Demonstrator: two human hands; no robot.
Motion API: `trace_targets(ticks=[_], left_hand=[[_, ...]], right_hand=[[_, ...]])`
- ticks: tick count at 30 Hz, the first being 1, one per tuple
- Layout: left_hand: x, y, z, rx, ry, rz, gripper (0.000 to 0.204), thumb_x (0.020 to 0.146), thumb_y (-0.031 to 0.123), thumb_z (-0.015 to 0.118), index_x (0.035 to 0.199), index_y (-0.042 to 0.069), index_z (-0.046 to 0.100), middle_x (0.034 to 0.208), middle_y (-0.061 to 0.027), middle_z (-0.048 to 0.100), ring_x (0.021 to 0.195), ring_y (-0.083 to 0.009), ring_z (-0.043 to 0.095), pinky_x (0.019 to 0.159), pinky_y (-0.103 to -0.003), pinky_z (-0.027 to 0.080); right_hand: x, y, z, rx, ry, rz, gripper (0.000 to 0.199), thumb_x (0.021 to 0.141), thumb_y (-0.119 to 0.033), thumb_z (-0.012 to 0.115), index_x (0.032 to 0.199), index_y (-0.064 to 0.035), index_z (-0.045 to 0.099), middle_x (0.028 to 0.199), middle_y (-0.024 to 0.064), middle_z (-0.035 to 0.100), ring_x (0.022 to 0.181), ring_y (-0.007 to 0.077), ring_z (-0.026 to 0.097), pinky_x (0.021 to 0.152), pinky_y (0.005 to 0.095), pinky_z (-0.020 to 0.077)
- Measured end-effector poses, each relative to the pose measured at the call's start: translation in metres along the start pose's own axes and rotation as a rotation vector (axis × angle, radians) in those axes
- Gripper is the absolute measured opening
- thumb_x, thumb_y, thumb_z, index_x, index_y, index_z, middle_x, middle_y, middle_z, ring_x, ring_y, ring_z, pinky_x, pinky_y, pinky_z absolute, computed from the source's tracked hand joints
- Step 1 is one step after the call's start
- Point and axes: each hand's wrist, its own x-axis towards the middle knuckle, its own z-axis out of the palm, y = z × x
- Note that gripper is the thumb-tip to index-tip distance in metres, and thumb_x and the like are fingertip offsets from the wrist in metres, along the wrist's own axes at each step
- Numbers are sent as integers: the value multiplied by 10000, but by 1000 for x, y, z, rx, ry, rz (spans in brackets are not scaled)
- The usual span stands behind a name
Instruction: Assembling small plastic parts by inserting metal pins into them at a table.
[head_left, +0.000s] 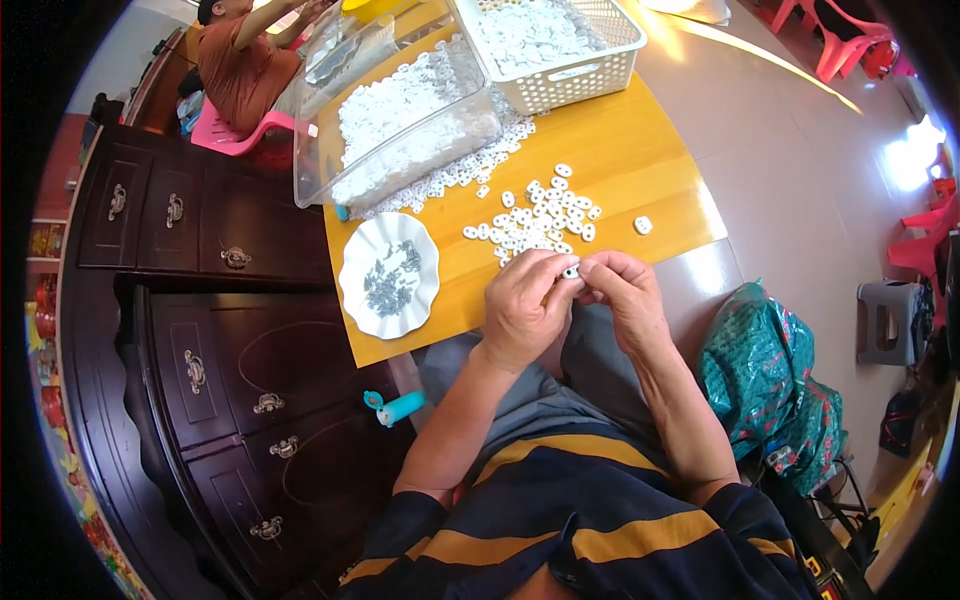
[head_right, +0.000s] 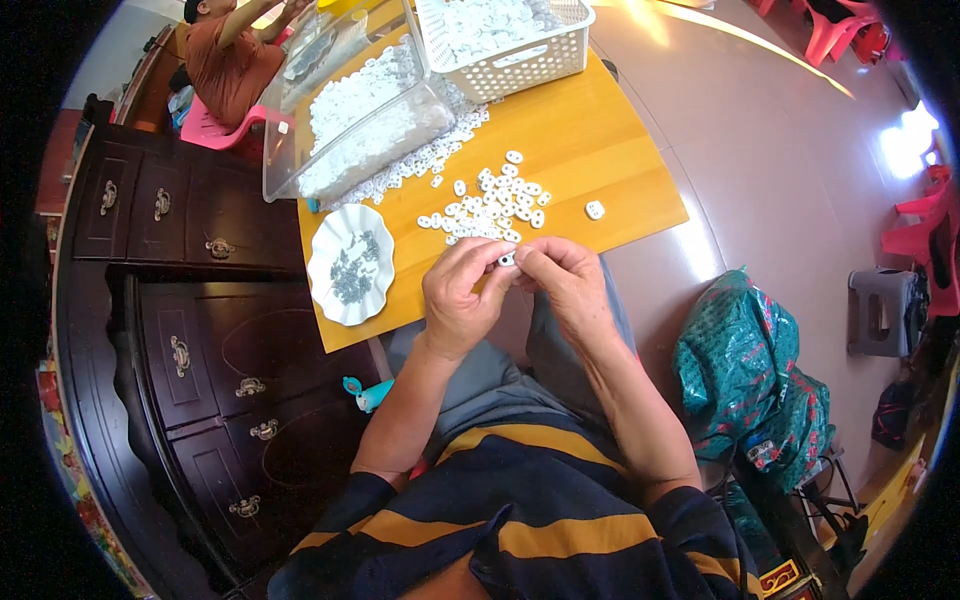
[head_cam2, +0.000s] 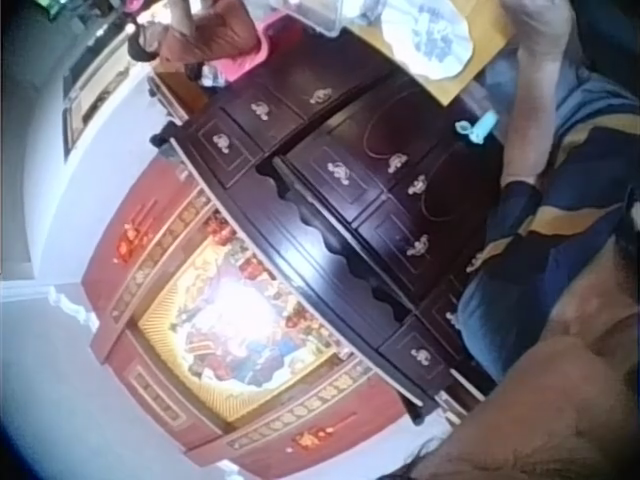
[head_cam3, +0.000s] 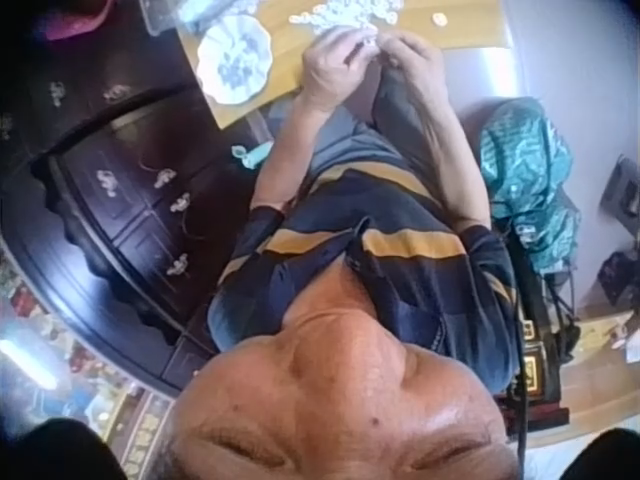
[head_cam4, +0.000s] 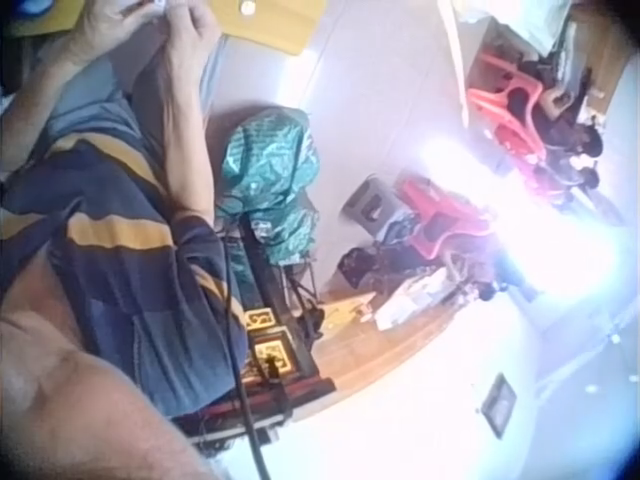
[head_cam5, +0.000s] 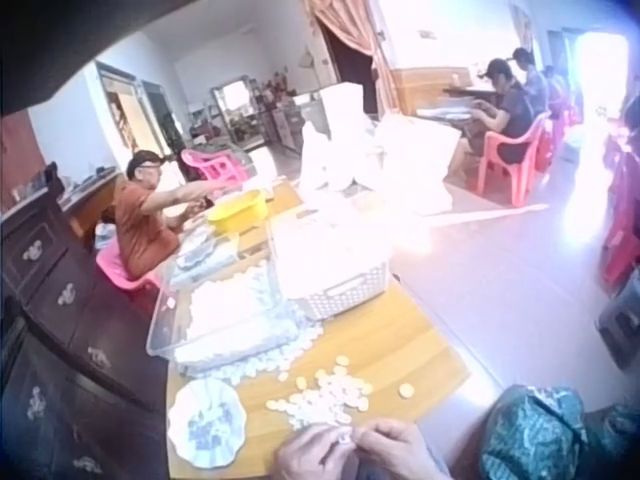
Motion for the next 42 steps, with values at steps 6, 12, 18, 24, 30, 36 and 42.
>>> trace_targets(ticks=[6,12,18,24,30,36,42], left_hand=[[2,1,1,-52,2,-57,249,810,0,806,1034,23,701,946,-122,701,854,-319,705,727,-390,570],[5,-5,-1,-48,-4,4,246,808,2,810,1029,21,704,961,-124,703,858,-320,706,733,-389,573],[16,-1,-7,-119,-77,-65,307,808,11,842,1096,3,736,1002,-104,716,800,-204,689,721,-308,571],[38,-52,-33,70,-71,-285,149,909,123,750,1039,50,756,981,-122,712,877,-312,702,755,-393,562],[59,-95,-30,293,-90,-160,100,901,156,739,951,76,770,937,-83,705,902,-316,684,793,-438,551],[66,-99,-22,381,-157,-134,70,873,161,756,880,93,771,893,-75,682,899,-305,671,787,-437,556],[73,-105,-21,477,-194,-45,67,853,177,769,854,111,782,873,-49,702,867,-270,693,747,-417,566]], right_hand=[[2,1,-2,14,12,13,138,1001,-147,695,979,-24,753,870,5,718,769,71,619,727,241,498],[3,1,-3,6,-1,-2,139,1005,-141,690,975,-19,749,866,4,713,769,68,616,728,235,496],[6,-4,-9,-93,20,-108,159,1023,-155,672,969,-20,737,848,-4,703,767,65,620,719,233,497],[10,-42,-31,-531,268,-352,226,1039,-186,651,944,12,706,779,-7,676,739,77,638,687,263,509],[18,-75,-44,-1198,455,-424,215,977,-220,652,974,-19,728,831,208,706,743,329,710,691,421,537],[25,-82,-55,-1374,444,-400,231,970,-241,652,959,-24,730,874,210,717,821,409,700,746,481,539],[32,-76,-59,-1415,418,-413,212,955,-231,664,955,-29,731,914,176,726,834,392,703,765,481,546]])
